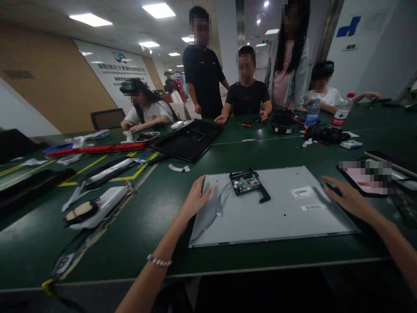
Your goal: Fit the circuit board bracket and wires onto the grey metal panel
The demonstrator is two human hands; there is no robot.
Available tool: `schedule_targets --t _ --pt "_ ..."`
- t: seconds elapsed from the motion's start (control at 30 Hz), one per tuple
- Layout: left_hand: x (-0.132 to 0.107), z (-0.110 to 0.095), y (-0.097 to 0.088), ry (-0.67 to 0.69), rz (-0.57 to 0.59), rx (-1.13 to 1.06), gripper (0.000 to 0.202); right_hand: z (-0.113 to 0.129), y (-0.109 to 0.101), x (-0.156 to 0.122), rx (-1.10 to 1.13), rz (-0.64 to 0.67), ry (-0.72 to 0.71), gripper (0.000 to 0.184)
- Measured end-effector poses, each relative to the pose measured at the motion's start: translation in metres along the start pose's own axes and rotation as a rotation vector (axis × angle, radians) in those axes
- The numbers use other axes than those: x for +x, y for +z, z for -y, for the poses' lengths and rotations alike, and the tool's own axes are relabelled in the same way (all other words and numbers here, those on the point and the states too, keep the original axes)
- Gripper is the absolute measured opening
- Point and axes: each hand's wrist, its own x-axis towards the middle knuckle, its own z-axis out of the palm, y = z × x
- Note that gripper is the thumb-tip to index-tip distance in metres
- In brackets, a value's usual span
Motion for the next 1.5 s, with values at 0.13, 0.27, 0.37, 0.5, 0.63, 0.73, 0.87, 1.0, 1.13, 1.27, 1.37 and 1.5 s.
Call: schedule_targets --t 0.13,0.27,0.37,0.5,0.63,0.73,0.87,1.0,1.13,1.27,1.37,1.5 --pt "0.005 -0.027 0.002 0.085 0.086 0.011 0.077 0.026 -0.003 0.019 0.027 0.067 -0.067 0.06" --pt "0.018 -0.05 0.015 0.173 0.274 -0.052 0.091 0.043 0.006 0.041 0.031 0.123 -0.14 0.062" --pt "0.031 -0.057 0.028 0.161 0.384 -0.067 0.102 0.045 0.019 0.049 -0.006 0.167 -0.152 0.065" --pt "0.039 -0.056 0.041 0.118 0.408 -0.121 0.109 0.042 0.03 0.046 -0.052 0.179 -0.159 0.069" --pt "0.039 -0.05 0.045 0.115 0.391 -0.165 0.107 0.043 0.033 0.042 -0.105 0.168 -0.182 0.066" --pt "0.039 -0.049 0.047 0.138 0.392 -0.155 0.109 0.044 0.033 0.041 -0.142 0.174 -0.186 0.065" --pt "0.035 -0.058 0.051 0.204 0.407 -0.159 0.11 0.043 0.035 0.042 -0.175 0.162 -0.202 0.063" --pt "0.027 -0.073 0.057 0.242 0.456 -0.151 0.112 0.042 0.037 0.041 -0.186 0.145 -0.201 0.064" --pt "0.02 -0.085 0.063 0.239 0.523 -0.153 0.113 0.04 0.039 0.042 -0.182 0.138 -0.201 0.063" --pt "0.016 -0.09 0.069 0.24 0.515 -0.173 0.111 0.037 0.04 0.043 -0.164 0.141 -0.211 0.064" --pt "0.013 -0.088 0.072 0.251 0.492 -0.182 0.11 0.04 0.037 0.044 -0.137 0.147 -0.189 0.066" --pt "0.013 -0.084 0.072 0.24 0.51 -0.17 0.113 0.067 0.027 0.045 -0.023 0.154 -0.19 0.067"
